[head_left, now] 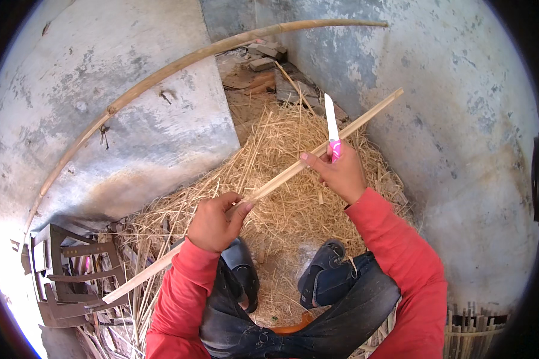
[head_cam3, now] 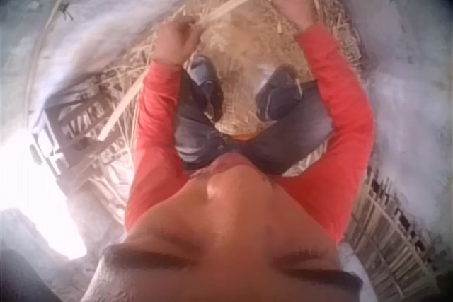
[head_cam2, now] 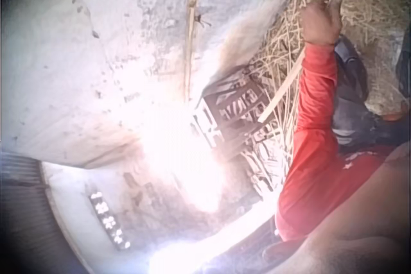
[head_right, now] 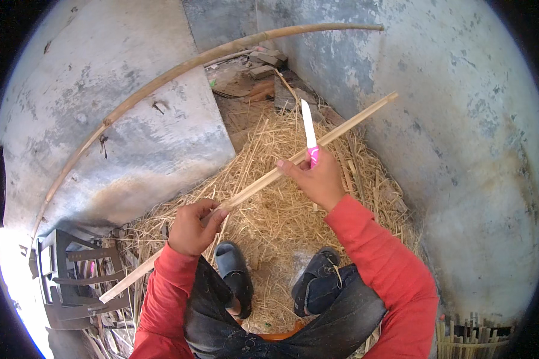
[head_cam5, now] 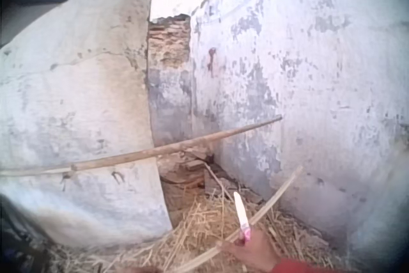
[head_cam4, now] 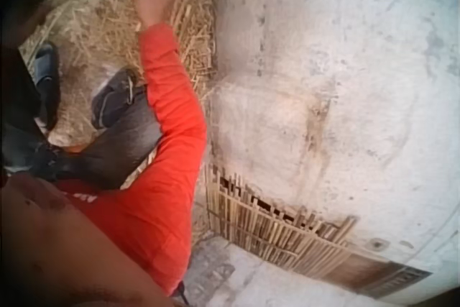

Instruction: The person scrapes a long bamboo strip with a knife while sitting on the floor, removing shavings from the surface and edges.

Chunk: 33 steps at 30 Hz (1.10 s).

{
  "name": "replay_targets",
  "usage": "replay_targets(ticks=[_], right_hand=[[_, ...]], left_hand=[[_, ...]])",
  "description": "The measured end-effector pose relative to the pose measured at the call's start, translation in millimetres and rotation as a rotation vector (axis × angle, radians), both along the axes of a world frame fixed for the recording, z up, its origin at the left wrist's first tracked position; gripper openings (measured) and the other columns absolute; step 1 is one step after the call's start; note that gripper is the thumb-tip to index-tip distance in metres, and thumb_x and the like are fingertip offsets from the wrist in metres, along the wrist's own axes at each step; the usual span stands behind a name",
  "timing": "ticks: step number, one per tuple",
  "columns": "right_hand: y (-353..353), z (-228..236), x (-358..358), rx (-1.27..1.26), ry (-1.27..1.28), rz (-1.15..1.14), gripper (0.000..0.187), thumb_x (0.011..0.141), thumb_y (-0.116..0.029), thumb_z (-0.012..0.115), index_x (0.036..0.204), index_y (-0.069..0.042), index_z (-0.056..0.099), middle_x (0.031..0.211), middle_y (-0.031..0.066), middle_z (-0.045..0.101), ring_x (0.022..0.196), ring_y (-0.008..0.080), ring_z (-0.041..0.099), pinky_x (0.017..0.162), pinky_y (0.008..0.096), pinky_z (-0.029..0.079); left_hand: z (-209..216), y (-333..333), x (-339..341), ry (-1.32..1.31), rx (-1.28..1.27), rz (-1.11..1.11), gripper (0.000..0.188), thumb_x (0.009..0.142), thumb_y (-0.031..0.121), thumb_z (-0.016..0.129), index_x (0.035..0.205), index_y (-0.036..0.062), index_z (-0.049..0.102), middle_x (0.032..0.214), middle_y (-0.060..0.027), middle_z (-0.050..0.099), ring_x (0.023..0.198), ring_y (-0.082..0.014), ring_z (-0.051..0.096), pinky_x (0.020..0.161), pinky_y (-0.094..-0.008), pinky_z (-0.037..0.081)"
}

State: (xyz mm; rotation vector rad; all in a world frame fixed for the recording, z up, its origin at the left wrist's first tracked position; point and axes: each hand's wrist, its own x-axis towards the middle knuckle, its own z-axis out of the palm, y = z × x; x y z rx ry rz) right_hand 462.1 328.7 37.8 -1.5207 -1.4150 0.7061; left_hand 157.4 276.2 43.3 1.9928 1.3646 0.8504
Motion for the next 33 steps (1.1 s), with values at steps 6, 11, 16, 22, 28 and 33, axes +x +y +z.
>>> replay_targets(ticks=[6, 11, 16, 22, 28, 33], right_hand=[[5, 0, -3, -0.022, 0.191, -0.001, 0.045, 0.088, -0.027, 0.089, 0.083, -0.008, 0.049, 0.066, 0.0017, 0.058, 0.053, 0.0103, 0.057, 0.047, 0.0286, 0.046], [12, -10, -2, -0.036, 0.393, 0.024, 0.034, 0.095, -0.017, 0.08, 0.089, -0.008, 0.048, 0.07, 0.0031, 0.06, 0.05, 0.0113, 0.061, 0.042, 0.0279, 0.047], [12, -14, -3, -0.05, 0.401, 0.015, 0.029, 0.096, -0.013, 0.076, 0.094, -0.007, 0.049, 0.073, 0.0033, 0.061, 0.049, 0.0116, 0.06, 0.041, 0.0278, 0.047], [11, -10, 4, -0.027, 0.367, 0.067, 0.023, 0.098, -0.015, 0.074, 0.09, -0.006, 0.054, 0.072, 0.0022, 0.06, 0.052, 0.011, 0.058, 0.044, 0.0288, 0.044], [1, -1, 4, 0.093, -0.047, 0.152, 0.041, 0.107, -0.035, 0.061, 0.088, 0.001, 0.063, 0.068, 0.0096, 0.058, 0.056, 0.019, 0.052, 0.055, 0.0398, 0.042], [-27, 5, -26, -0.01, -0.263, 0.331, 0.053, 0.11, -0.044, 0.055, 0.087, 0.002, 0.065, 0.065, 0.0168, 0.058, 0.056, 0.0302, 0.055, 0.059, 0.047, 0.045]], left_hand=[[2, -1, 4, 0.1, 0.141, 0.031, 0.026, 0.096, 0.023, 0.078, 0.098, -0.0029, 0.075, 0.071, -0.0198, 0.072, 0.062, -0.0332, 0.073, 0.058, -0.0392, 0.054], [2, 0, 5, 0.161, 0.143, 0.036, 0.029, 0.096, 0.027, 0.077, 0.102, -0.001, 0.075, 0.073, -0.0211, 0.071, 0.065, -0.0377, 0.072, 0.06, -0.0415, 0.055], [11, -5, 12, 0.306, 0.16, 0.037, 0.033, 0.098, 0.034, 0.073, 0.11, 0.0029, 0.074, 0.079, -0.0211, 0.073, 0.068, -0.0388, 0.073, 0.062, -0.044, 0.056], [2, -3, 19, 0.134, 0.235, 0.066, 0.032, 0.098, 0.034, 0.074, 0.108, 0.003, 0.073, 0.08, -0.0219, 0.074, 0.07, -0.0391, 0.074, 0.064, -0.0447, 0.058], [1, -4, 12, 0.206, 0.194, 0.204, 0.033, 0.099, 0.037, 0.073, 0.106, 0.0051, 0.073, 0.07, -0.021, 0.07, 0.066, -0.0413, 0.071, 0.058, -0.0506, 0.055], [7, 0, 17, 0.181, 0.195, 0.326, 0.029, 0.097, 0.029, 0.075, 0.101, 0.0003, 0.073, 0.073, -0.0241, 0.069, 0.069, -0.0428, 0.071, 0.063, -0.0481, 0.055]])
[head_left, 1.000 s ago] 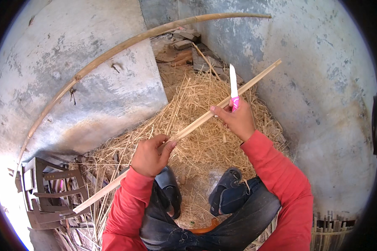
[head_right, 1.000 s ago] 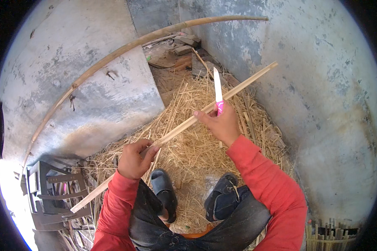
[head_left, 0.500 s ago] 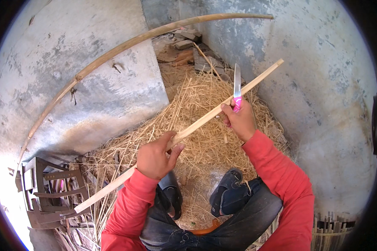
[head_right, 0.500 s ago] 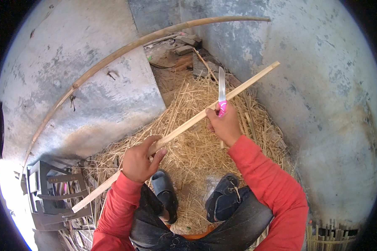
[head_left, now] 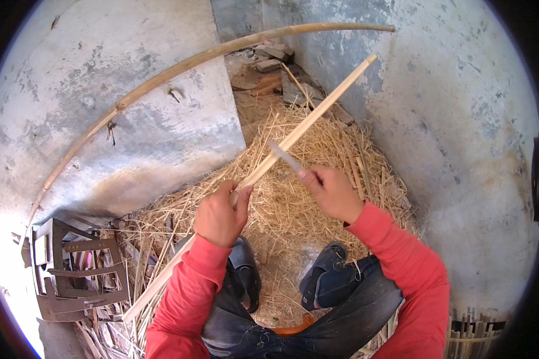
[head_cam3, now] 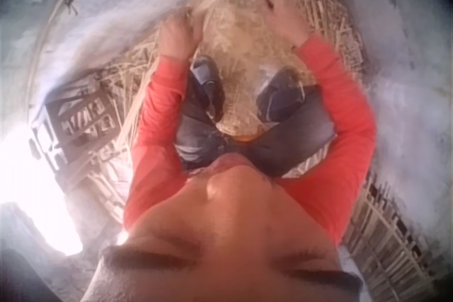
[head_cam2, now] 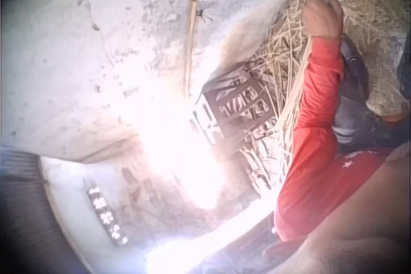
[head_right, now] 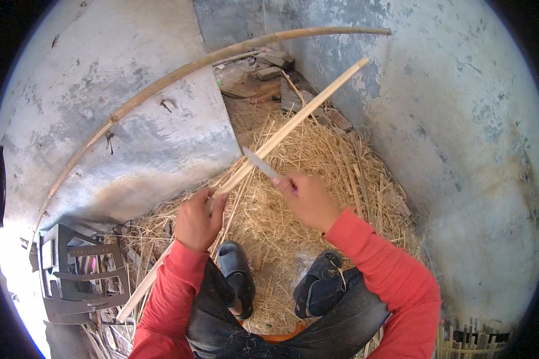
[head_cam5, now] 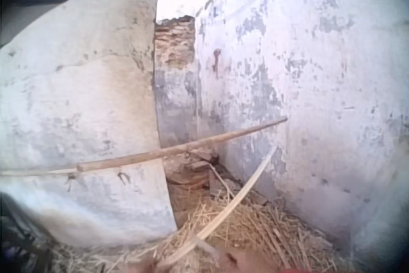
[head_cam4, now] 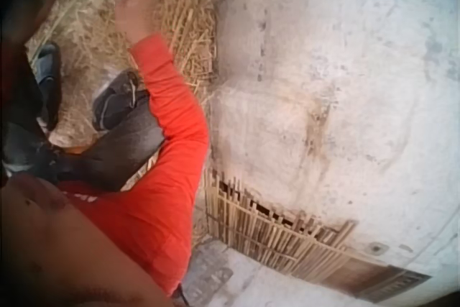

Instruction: The person scrapes a long bamboo strip with a knife while sitting on the floor, removing shavings from the surface and edges.

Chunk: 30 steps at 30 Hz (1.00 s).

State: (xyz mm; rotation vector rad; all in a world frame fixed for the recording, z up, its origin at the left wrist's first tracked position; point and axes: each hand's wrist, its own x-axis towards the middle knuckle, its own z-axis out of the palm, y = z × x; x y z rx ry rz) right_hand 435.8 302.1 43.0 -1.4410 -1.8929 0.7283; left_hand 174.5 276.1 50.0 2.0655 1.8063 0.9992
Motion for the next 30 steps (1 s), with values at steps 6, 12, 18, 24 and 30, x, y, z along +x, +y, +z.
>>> replay_targets(ticks=[6, 12, 18, 24, 30], right_hand=[[-20, 4, -39, -0.032, -0.14, 0.077, 0.058, 0.108, -0.045, 0.056, 0.076, 0.002, 0.067, 0.064, 0.0242, 0.059, 0.057, 0.0421, 0.058, 0.056, 0.0511, 0.043], [-14, -10, -41, 0.002, -0.228, 0.082, 0.068, 0.106, -0.054, 0.052, 0.068, 0.0, 0.069, 0.063, 0.0279, 0.062, 0.063, 0.0489, 0.064, 0.062, 0.0582, 0.049], [21, -4, 4, 0.022, -0.225, -0.134, 0.069, 0.108, -0.053, 0.047, 0.074, 0.002, 0.07, 0.068, 0.0283, 0.065, 0.064, 0.0486, 0.065, 0.061, 0.0581, 0.049], [72, -15, 155, 0.212, -0.162, -0.727, 0.071, 0.109, -0.054, 0.047, 0.077, 0.006, 0.066, 0.063, 0.028, 0.058, 0.057, 0.0389, 0.061, 0.061, 0.0521, 0.045], [38, -11, 135, 0.061, 0.565, -0.62, 0.058, 0.106, -0.053, 0.06, 0.076, -0.004, 0.068, 0.057, -0.0008, 0.047, 0.052, 0.0102, 0.047, 0.05, 0.0329, 0.033]], left_hand=[[-5, 3, 7, -0.012, -0.012, 0.004, 0.03, 0.097, 0.03, 0.076, 0.101, 0.0008, 0.072, 0.077, -0.0247, 0.07, 0.071, -0.0432, 0.071, 0.064, -0.048, 0.055], [-11, 1, 4, -0.026, 0.03, -0.079, 0.034, 0.097, 0.036, 0.075, 0.105, 0.0035, 0.071, 0.073, -0.025, 0.07, 0.07, -0.0457, 0.07, 0.061, -0.0526, 0.055], [-7, -9, -3, -0.017, 0.048, -0.075, 0.032, 0.096, 0.035, 0.077, 0.104, 0.0041, 0.072, 0.072, -0.0219, 0.071, 0.066, -0.0437, 0.07, 0.059, -0.0497, 0.056], [6, -25, -23, -0.082, 0.071, -0.124, 0.023, 0.093, 0.025, 0.08, 0.1, 0.0037, 0.075, 0.069, -0.0173, 0.071, 0.06, -0.0314, 0.072, 0.055, -0.0392, 0.055], [13, -26, -35, -0.163, 0.091, -0.091, 0.023, 0.092, 0.016, 0.082, 0.102, -0.0031, 0.074, 0.071, -0.0142, 0.07, 0.06, -0.0172, 0.065, 0.058, -0.0315, 0.05]])
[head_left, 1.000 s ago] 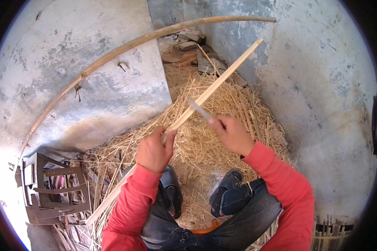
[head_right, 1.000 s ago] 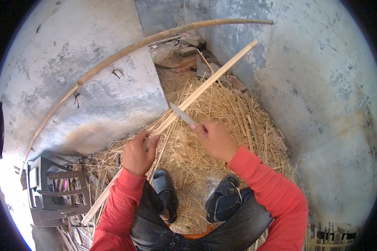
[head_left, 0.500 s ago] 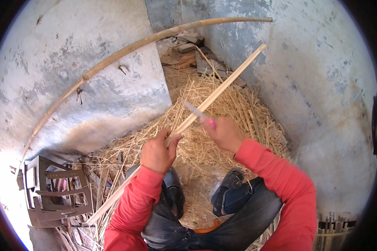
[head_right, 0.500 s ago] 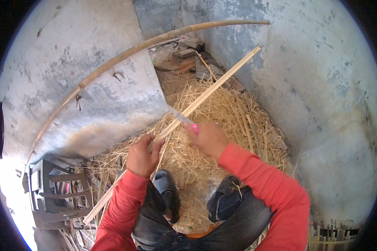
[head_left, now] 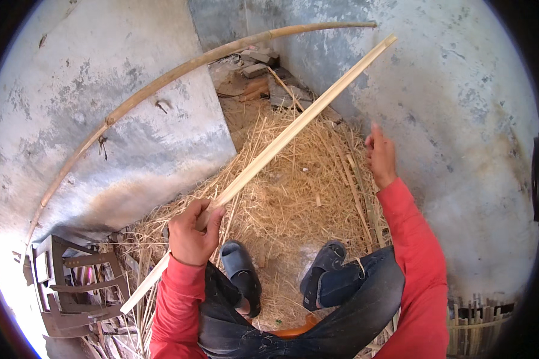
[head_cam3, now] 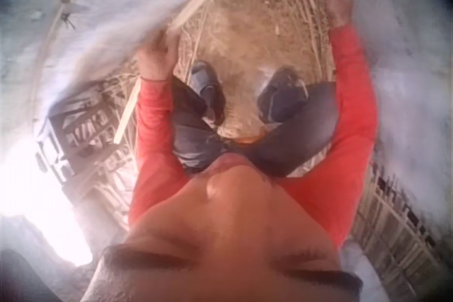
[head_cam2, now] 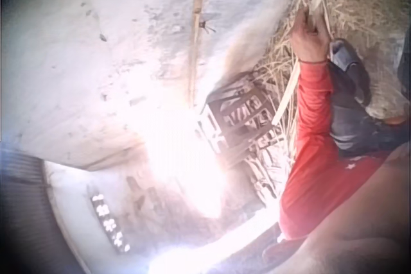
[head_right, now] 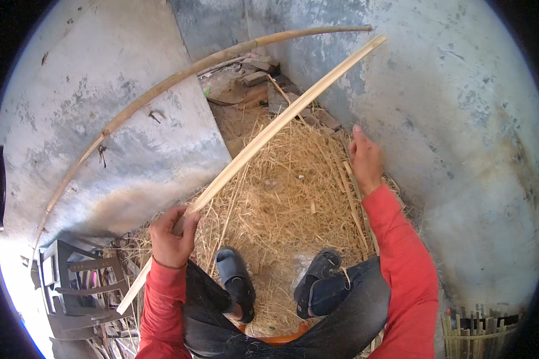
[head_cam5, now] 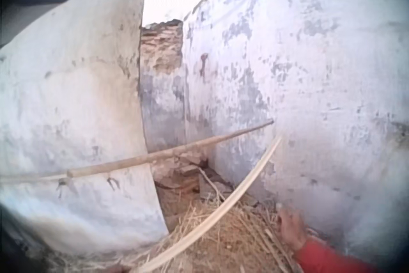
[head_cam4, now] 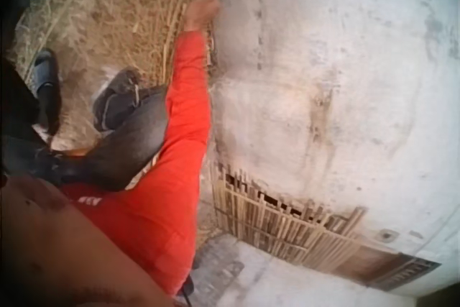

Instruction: The person scrapes a long bamboo strip with a knife while sitting on the floor, removing shavings from the surface and edges.

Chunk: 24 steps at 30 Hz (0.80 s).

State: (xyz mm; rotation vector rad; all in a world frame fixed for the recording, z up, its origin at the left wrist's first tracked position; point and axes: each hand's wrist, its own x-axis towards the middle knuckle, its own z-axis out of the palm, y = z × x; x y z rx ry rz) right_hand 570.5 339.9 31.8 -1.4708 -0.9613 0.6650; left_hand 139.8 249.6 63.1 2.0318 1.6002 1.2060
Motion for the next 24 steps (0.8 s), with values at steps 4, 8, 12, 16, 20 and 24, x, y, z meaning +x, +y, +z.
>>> replay_targets(ticks=[4, 8, 12, 16, 20, 24], right_hand=[[-22, 37, -64, 0.053, 0.209, 0.138, 0.041, 0.101, -0.047, 0.071, 0.089, -0.008, 0.07, 0.059, -0.0094, 0.037, 0.048, 0.003, 0.033, 0.044, 0.0257, 0.021], [-19, 42, -96, 0.073, 0.033, 0.194, 0.032, 0.096, -0.033, 0.081, 0.1, -0.002, 0.077, 0.071, -0.0029, 0.06, 0.061, 0.0047, 0.05, 0.057, 0.0256, 0.038], [-10, 34, -98, 0.067, 0.027, 0.279, 0.03, 0.093, -0.027, 0.084, 0.103, 0.001, 0.079, 0.084, 0.0025, 0.074, 0.073, 0.0053, 0.061, 0.066, 0.0255, 0.047], [-8, 31, -92, 0.1, 0.09, 0.364, 0.027, 0.093, -0.024, 0.084, 0.102, 0.0, 0.076, 0.074, -0.0025, 0.064, 0.061, 0.0042, 0.051, 0.055, 0.0259, 0.037], [-12, 30, -91, 0.054, 0.1, 0.413, 0.019, 0.095, -0.018, 0.08, 0.097, -0.004, 0.068, 0.061, -0.0075, 0.049, 0.045, 0.0029, 0.035, 0.042, 0.0266, 0.023], [-13, 26, -85, 0.019, 0.127, 0.441, 0.016, 0.093, -0.01, 0.075, 0.088, -0.008, 0.06, 0.06, -0.0067, 0.046, 0.044, 0.0043, 0.035, 0.041, 0.0267, 0.023]], left_hand=[[-10, 6, 10, 0.066, 0.033, -0.059, 0.023, 0.091, 0.021, 0.083, 0.101, 0.0012, 0.074, 0.067, -0.0154, 0.069, 0.057, -0.0272, 0.07, 0.053, -0.0361, 0.052], [-7, 6, 29, 0.118, 0.052, -0.098, 0.025, 0.091, 0.027, 0.083, 0.099, 0.0046, 0.073, 0.068, -0.0143, 0.071, 0.058, -0.031, 0.071, 0.054, -0.0386, 0.053], [-7, 8, 33, 0.141, 0.084, -0.091, 0.027, 0.092, 0.028, 0.082, 0.1, 0.005, 0.072, 0.062, -0.0118, 0.067, 0.055, -0.0309, 0.069, 0.052, -0.0392, 0.052], [-5, 7, 34, 0.12, 0.013, -0.073, 0.028, 0.092, 0.025, 0.082, 0.1, 0.0002, 0.074, 0.068, -0.0165, 0.069, 0.058, -0.0284, 0.07, 0.058, -0.0356, 0.053], [-9, 9, 31, 0.121, 0.071, -0.084, 0.029, 0.094, 0.03, 0.08, 0.1, 0.0024, 0.073, 0.063, -0.0141, 0.067, 0.056, -0.0305, 0.069, 0.054, -0.0381, 0.052], [-9, 10, 31, 0.112, 0.063, -0.09, 0.031, 0.095, 0.034, 0.079, 0.098, 0.0034, 0.073, 0.061, -0.0137, 0.066, 0.055, -0.0319, 0.069, 0.052, -0.0396, 0.052]])
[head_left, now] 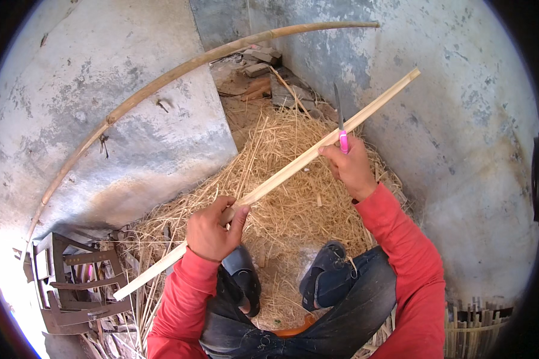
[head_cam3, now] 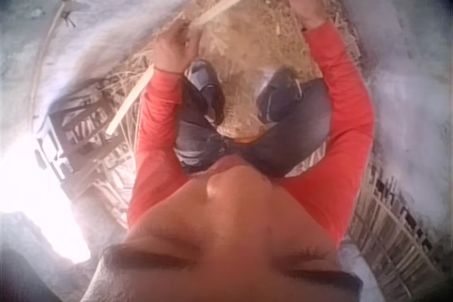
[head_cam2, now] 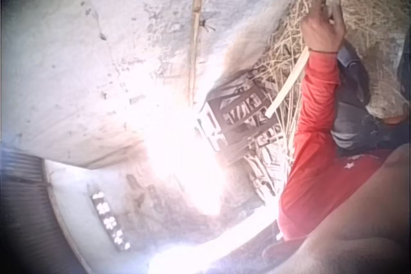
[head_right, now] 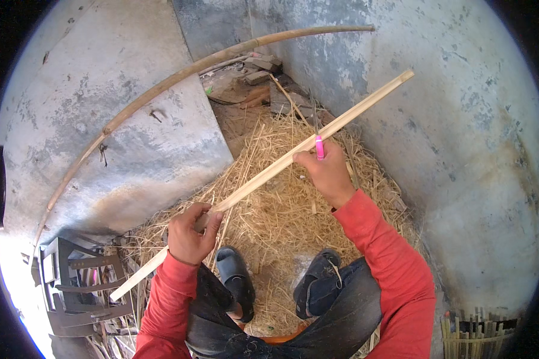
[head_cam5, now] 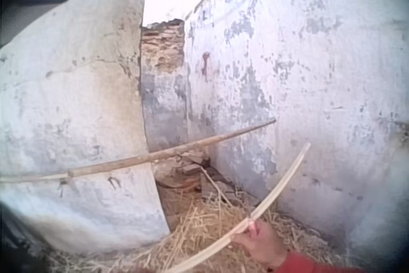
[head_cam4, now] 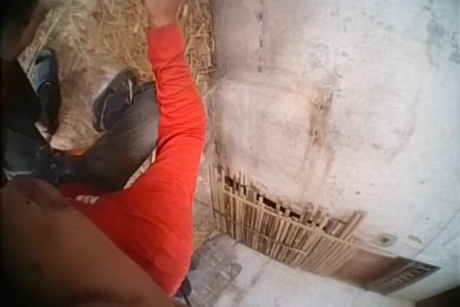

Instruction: The person scrapes a long bamboo strip with a knife while sitting on the floor, removing shavings from the surface and edges.

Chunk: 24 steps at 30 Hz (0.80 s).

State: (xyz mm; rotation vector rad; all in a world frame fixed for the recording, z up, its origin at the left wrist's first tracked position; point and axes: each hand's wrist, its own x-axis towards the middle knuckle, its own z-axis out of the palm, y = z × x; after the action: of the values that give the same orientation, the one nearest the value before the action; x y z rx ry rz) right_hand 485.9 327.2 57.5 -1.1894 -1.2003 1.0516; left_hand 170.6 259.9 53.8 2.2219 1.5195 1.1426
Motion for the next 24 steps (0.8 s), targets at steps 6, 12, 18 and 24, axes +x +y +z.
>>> replay_targets(ticks=[6, 12, 18, 24], right_hand=[[-4, 6, -4, -0.067, 0.12, 0.014, 0.019, 0.095, -0.013, 0.072, 0.085, -0.01, 0.056, 0.059, -0.0078, 0.039, 0.043, 0.0046, 0.032, 0.041, 0.0262, 0.022], [2, 10, 8, -0.086, 0.178, -0.107, 0.029, 0.099, -0.026, 0.076, 0.081, -0.01, 0.06, 0.058, -0.0087, 0.041, 0.043, 0.0044, 0.034, 0.041, 0.027, 0.024], [5, 9, 37, -0.073, 0.333, -0.204, 0.034, 0.099, -0.028, 0.077, 0.077, -0.016, 0.054, 0.058, -0.0094, 0.038, 0.043, 0.0045, 0.031, 0.039, 0.0275, 0.023], [5, 11, 55, -0.008, 0.503, -0.229, 0.029, 0.099, -0.027, 0.078, 0.083, -0.015, 0.057, 0.06, -0.0088, 0.039, 0.043, 0.005, 0.031, 0.039, 0.0262, 0.023]], left_hand=[[1, 0, -3, -0.015, -0.07, -0.003, 0.03, 0.095, 0.033, 0.079, 0.098, 0.0033, 0.074, 0.061, -0.0145, 0.066, 0.054, -0.0313, 0.069, 0.053, -0.0395, 0.052], [-3, 2, -14, -0.087, -0.11, -0.029, 0.028, 0.092, 0.027, 0.082, 0.096, 0.0003, 0.075, 0.062, -0.0136, 0.066, 0.052, -0.022, 0.065, 0.055, -0.0325, 0.049], [10, 4, -45, 0.004, -0.11, -0.002, 0.025, 0.087, 0.021, 0.083, 0.091, -0.0015, 0.074, 0.064, -0.0147, 0.066, 0.054, -0.0214, 0.064, 0.056, -0.0329, 0.049], [9, 7, -78, 0.105, -0.261, 0.005, 0.026, 0.086, 0.02, 0.079, 0.089, -0.0029, 0.067, 0.069, -0.0177, 0.066, 0.062, -0.0268, 0.066, 0.063, -0.0357, 0.049]])
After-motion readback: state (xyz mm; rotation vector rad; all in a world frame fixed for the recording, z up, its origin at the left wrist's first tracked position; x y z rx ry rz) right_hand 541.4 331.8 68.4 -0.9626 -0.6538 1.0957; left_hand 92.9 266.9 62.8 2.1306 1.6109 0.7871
